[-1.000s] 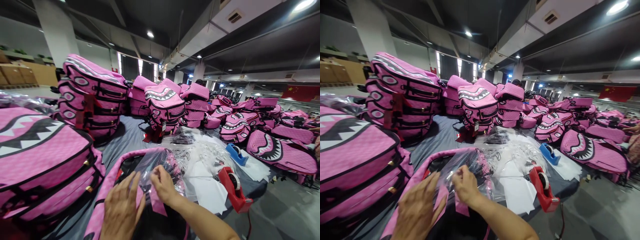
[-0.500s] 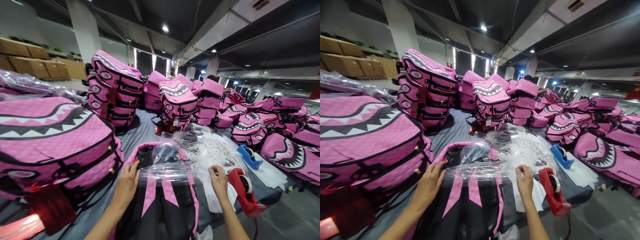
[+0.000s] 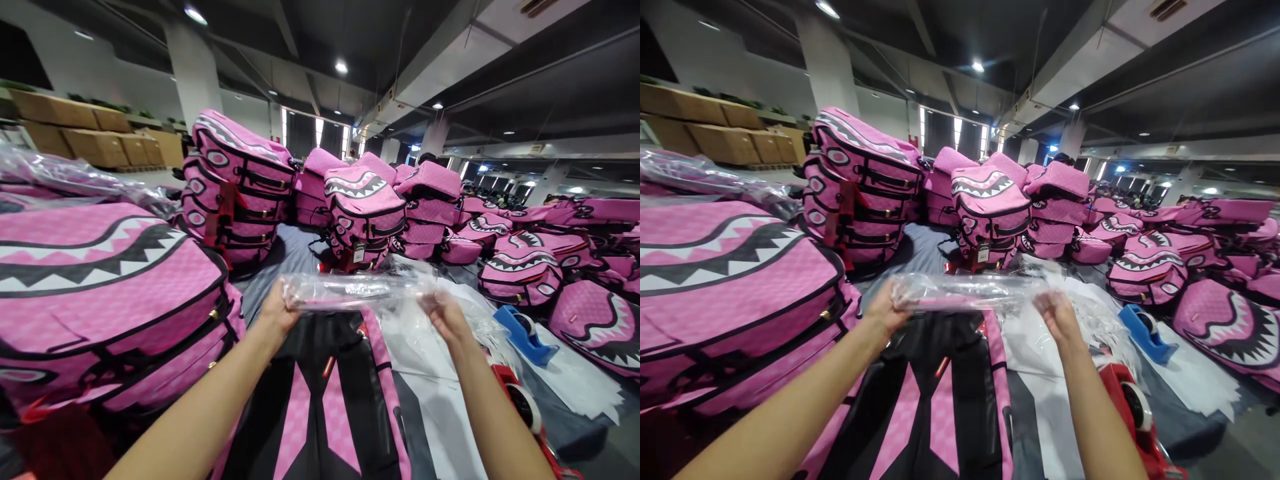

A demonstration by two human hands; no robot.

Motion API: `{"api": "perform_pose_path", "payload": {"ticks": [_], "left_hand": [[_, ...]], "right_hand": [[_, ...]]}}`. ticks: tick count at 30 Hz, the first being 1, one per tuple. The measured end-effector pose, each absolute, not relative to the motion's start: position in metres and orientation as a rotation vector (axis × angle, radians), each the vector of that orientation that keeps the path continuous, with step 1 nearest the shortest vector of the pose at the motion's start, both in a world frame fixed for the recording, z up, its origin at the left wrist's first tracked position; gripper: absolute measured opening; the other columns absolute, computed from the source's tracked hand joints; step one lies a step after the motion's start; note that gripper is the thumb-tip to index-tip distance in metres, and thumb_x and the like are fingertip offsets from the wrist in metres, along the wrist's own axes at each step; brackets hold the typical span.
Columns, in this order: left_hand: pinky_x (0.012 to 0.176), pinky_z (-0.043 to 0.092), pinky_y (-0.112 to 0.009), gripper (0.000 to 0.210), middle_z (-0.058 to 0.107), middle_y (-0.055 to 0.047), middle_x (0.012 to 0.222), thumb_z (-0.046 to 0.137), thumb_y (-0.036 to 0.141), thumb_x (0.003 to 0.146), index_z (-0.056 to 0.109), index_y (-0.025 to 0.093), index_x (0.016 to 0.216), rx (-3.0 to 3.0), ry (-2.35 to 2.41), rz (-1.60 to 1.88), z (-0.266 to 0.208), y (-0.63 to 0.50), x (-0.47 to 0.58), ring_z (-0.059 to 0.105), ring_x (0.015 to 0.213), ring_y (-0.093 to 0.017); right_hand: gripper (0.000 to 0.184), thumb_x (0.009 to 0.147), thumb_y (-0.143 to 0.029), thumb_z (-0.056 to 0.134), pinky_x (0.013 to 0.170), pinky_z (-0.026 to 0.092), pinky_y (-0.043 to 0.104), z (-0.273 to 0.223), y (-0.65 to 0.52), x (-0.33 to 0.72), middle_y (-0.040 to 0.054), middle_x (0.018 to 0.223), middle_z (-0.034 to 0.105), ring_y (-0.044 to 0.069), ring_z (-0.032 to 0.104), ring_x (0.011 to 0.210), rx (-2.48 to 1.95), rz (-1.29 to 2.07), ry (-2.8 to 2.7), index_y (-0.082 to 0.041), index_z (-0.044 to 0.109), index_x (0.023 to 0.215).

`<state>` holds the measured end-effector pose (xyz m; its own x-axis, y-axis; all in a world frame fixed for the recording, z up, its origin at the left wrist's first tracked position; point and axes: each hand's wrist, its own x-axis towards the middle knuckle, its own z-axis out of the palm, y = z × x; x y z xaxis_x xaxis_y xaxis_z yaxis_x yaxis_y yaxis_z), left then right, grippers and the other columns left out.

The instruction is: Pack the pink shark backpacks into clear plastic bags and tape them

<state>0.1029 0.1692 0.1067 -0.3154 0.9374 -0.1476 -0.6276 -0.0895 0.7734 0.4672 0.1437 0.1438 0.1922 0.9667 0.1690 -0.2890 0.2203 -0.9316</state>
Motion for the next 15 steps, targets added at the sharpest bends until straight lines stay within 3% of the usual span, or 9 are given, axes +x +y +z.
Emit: {"api": "perform_pose_path", "payload": {"ticks": [3,5,6,8,11,15], "left_hand": [[0.069,0.055,-0.022,0.055,0.067,0.001,0.079,0.030,0.035,0.105,0.066,0.008,0.074,0.958,1.109,1.691,0.137,0.180,0.070,0.065,0.073,-0.011],[0.089,0.051,-0.020,0.040,0.070,0.000,0.080,0.047,0.031,0.098,0.068,0.012,0.069,1.233,1.179,1.625,0.149,0.181,0.040,0.065,0.087,-0.012],[0.100,0.046,-0.021,0.025,0.072,0.000,0.085,0.060,0.029,0.091,0.070,0.015,0.073,1.458,1.222,1.545,0.149,0.180,0.024,0.064,0.095,-0.013],[0.114,0.035,-0.032,0.011,0.075,-0.003,0.102,0.065,0.025,0.089,0.073,0.017,0.089,2.116,1.332,1.246,0.137,0.181,-0.006,0.061,0.111,-0.018],[0.112,0.037,-0.038,0.031,0.073,-0.006,0.120,0.041,0.023,0.098,0.071,0.019,0.108,2.853,1.436,0.701,0.088,0.186,-0.041,0.062,0.113,-0.020],[0.117,0.032,-0.039,0.043,0.075,-0.004,0.118,0.035,0.014,0.092,0.069,0.021,0.117,2.952,1.374,0.530,0.019,0.192,-0.060,0.067,0.109,-0.018]], "right_hand": [[0.043,0.076,-0.050,0.078,0.050,0.044,0.020,0.180,0.162,0.462,-0.0122,0.055,0.036,0.007,0.040,0.045,-0.694,0.999,-1.040,-0.026,0.043,0.078],[0.038,0.080,-0.052,0.075,0.047,0.041,0.020,0.182,0.166,0.460,-0.0130,0.054,0.034,0.008,0.035,0.042,-0.629,0.844,-1.201,-0.027,0.046,0.083],[0.037,0.080,-0.051,0.075,0.047,0.040,0.020,0.176,0.167,0.459,-0.0125,0.054,0.037,0.008,0.036,0.043,-0.645,0.748,-1.296,-0.027,0.047,0.085],[0.035,0.076,-0.048,0.078,0.051,0.043,0.022,0.155,0.172,0.452,-0.0098,0.057,0.046,0.010,0.045,0.048,-0.751,0.616,-1.452,-0.026,0.050,0.082],[0.033,0.072,-0.046,0.079,0.066,0.051,0.029,0.120,0.188,0.434,-0.0032,0.068,0.059,0.016,0.059,0.065,-0.882,0.623,-1.574,-0.024,0.056,0.081],[0.037,0.078,-0.053,0.071,0.066,0.052,0.030,0.107,0.221,0.407,-0.0028,0.074,0.062,0.017,0.060,0.065,-0.845,0.763,-1.281,-0.025,0.054,0.095]]}}
